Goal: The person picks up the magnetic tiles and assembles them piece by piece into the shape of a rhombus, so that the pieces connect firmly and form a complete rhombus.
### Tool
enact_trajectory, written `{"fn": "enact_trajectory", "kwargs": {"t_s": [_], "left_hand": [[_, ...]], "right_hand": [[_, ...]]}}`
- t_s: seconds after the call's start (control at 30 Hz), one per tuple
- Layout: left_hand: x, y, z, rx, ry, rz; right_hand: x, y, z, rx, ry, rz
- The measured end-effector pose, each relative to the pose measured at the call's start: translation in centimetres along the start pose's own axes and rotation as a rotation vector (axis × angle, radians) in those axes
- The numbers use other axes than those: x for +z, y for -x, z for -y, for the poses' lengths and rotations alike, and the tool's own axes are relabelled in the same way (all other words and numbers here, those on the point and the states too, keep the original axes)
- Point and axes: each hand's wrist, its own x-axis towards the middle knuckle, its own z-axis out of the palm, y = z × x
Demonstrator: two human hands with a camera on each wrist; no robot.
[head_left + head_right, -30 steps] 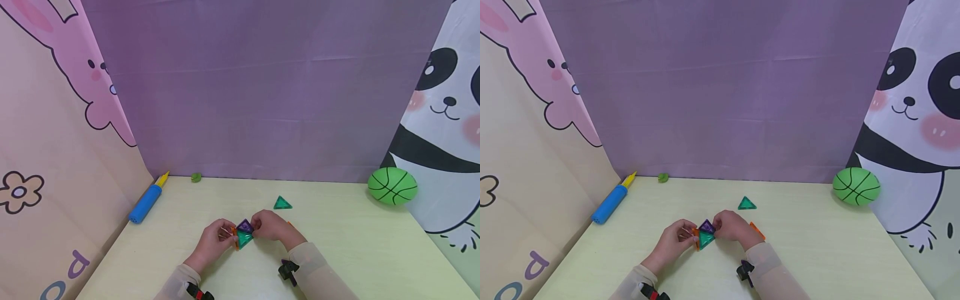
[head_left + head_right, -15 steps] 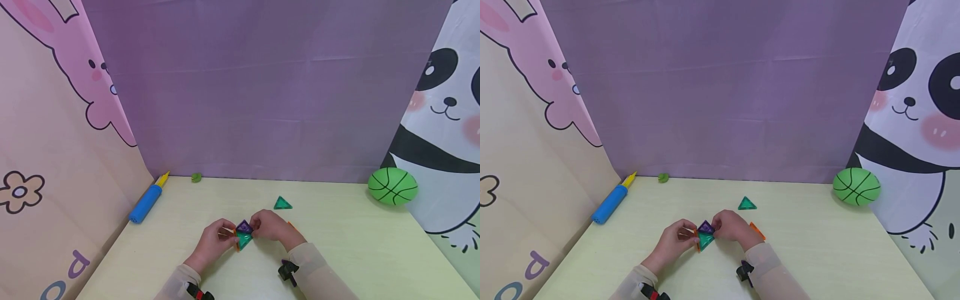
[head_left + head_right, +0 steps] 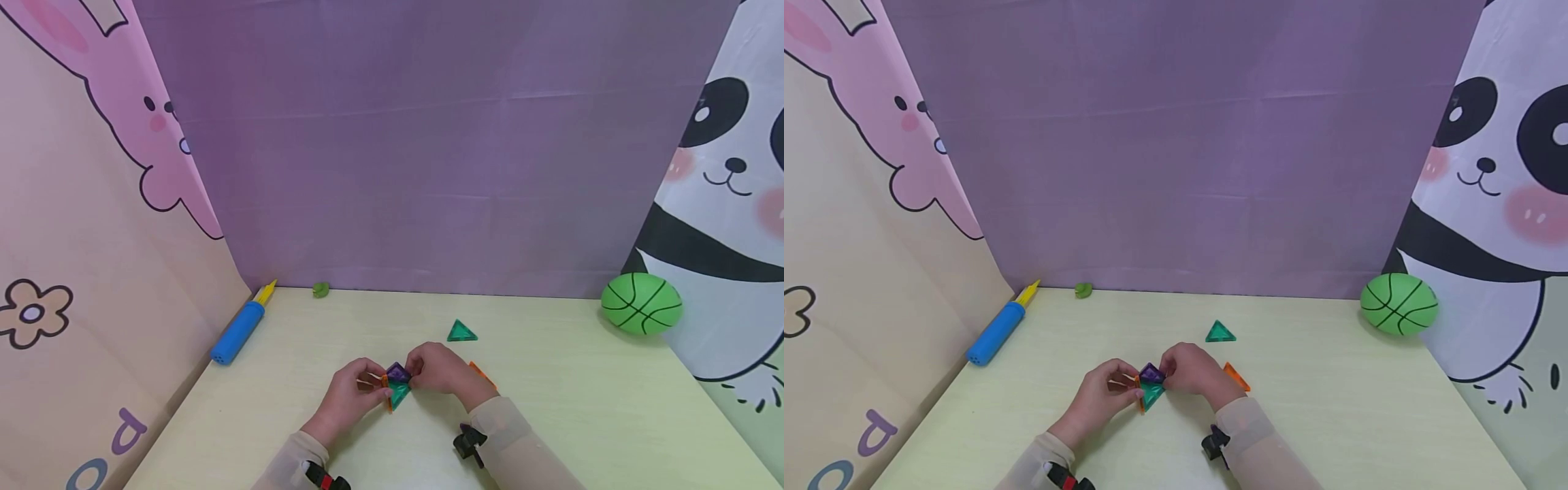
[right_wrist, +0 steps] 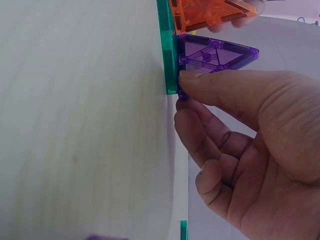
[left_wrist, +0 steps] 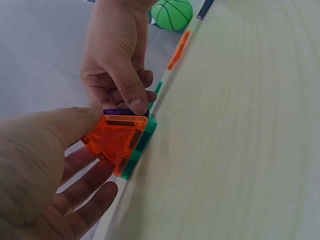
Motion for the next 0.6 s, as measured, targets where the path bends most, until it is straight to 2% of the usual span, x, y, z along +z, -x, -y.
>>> {"fn": "enact_trajectory", "kwargs": {"t_s": [0.6], "left_hand": [[0.16, 0.01, -0.05, 0.02, -0.054, -0.017]], "right_hand": [[-0.17, 0.18, 0.39, 0.019, -0.026, 0.014]]}}
